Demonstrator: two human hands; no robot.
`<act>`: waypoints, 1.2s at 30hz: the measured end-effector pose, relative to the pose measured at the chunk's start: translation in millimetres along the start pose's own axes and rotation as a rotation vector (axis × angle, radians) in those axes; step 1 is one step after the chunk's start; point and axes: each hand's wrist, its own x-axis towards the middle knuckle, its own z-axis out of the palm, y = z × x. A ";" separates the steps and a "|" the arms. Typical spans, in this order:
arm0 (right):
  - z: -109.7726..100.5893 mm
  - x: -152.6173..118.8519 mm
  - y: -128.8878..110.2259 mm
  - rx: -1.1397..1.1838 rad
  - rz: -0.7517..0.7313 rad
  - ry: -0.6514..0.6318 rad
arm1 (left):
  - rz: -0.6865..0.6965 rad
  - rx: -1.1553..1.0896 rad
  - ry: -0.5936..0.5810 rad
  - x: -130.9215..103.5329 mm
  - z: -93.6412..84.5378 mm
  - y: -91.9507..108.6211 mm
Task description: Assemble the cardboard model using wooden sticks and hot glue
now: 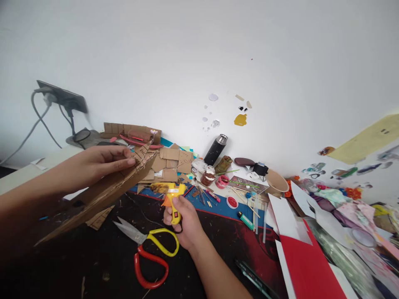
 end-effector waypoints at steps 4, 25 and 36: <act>-0.1 3.1 -7.6 0.151 0.032 -0.032 | 0.041 0.180 -0.151 8.6 1.4 -11.7; 2.9 -12.7 -11.2 -0.265 -0.272 0.027 | -0.033 0.372 -0.299 19.3 11.2 -39.5; 8.4 -17.7 -13.4 -0.388 -0.248 0.068 | -0.005 0.380 -0.313 17.0 12.5 -31.9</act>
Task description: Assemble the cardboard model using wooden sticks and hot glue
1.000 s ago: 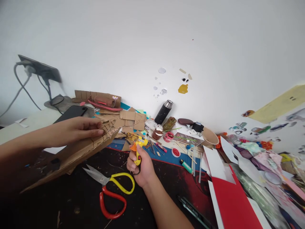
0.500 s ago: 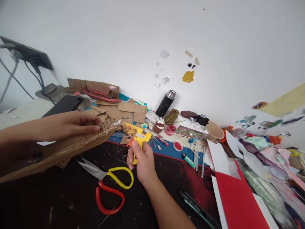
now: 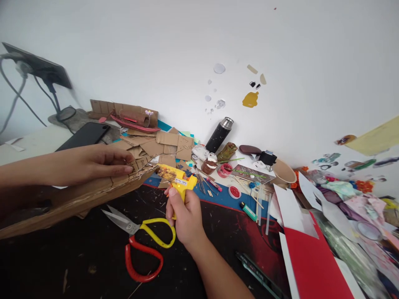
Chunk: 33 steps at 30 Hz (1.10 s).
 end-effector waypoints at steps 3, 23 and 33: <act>0.0 -0.5 0.0 -0.014 -0.003 0.008 | -0.008 -0.006 0.023 0.2 -0.1 0.9; -0.4 -1.1 0.6 -0.043 0.003 0.009 | 0.033 0.011 -0.050 -1.7 -0.9 -3.8; -1.1 -1.3 0.7 -0.047 0.010 0.005 | 0.062 0.019 -0.038 -1.6 -0.9 -3.2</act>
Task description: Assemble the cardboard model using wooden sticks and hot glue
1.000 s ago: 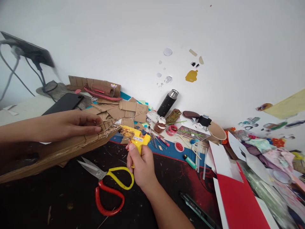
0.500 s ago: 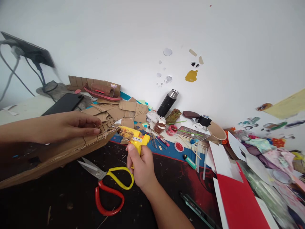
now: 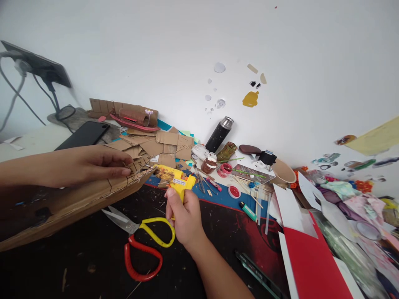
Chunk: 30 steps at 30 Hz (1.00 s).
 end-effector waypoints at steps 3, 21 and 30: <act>0.0 -0.2 -0.3 -0.007 0.001 0.004 | 0.006 -0.017 -0.017 -0.2 0.1 0.1; -1.0 0.2 1.6 0.005 -0.007 -0.001 | 0.043 -0.080 -0.030 0.9 -0.4 3.3; -0.1 0.0 0.5 0.014 0.000 0.013 | 0.035 -0.055 -0.035 1.7 -0.3 2.9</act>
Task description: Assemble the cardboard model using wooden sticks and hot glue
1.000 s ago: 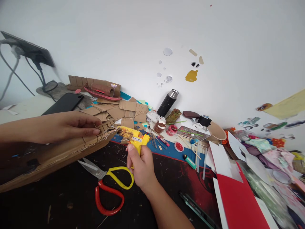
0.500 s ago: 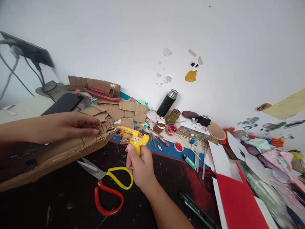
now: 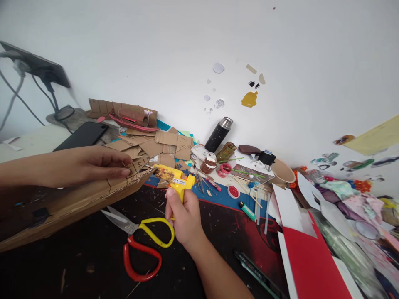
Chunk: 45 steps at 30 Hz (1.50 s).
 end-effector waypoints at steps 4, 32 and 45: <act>0.0 -0.5 1.0 -0.009 0.015 0.003 | 0.010 0.008 0.017 -0.6 -0.2 2.5; -4.2 -1.3 6.1 -0.056 -0.029 -0.045 | -0.006 -0.052 -0.013 -3.4 1.1 5.4; -4.7 -1.8 4.4 -0.056 -0.028 -0.059 | -0.009 -0.023 -0.003 -2.6 1.9 2.9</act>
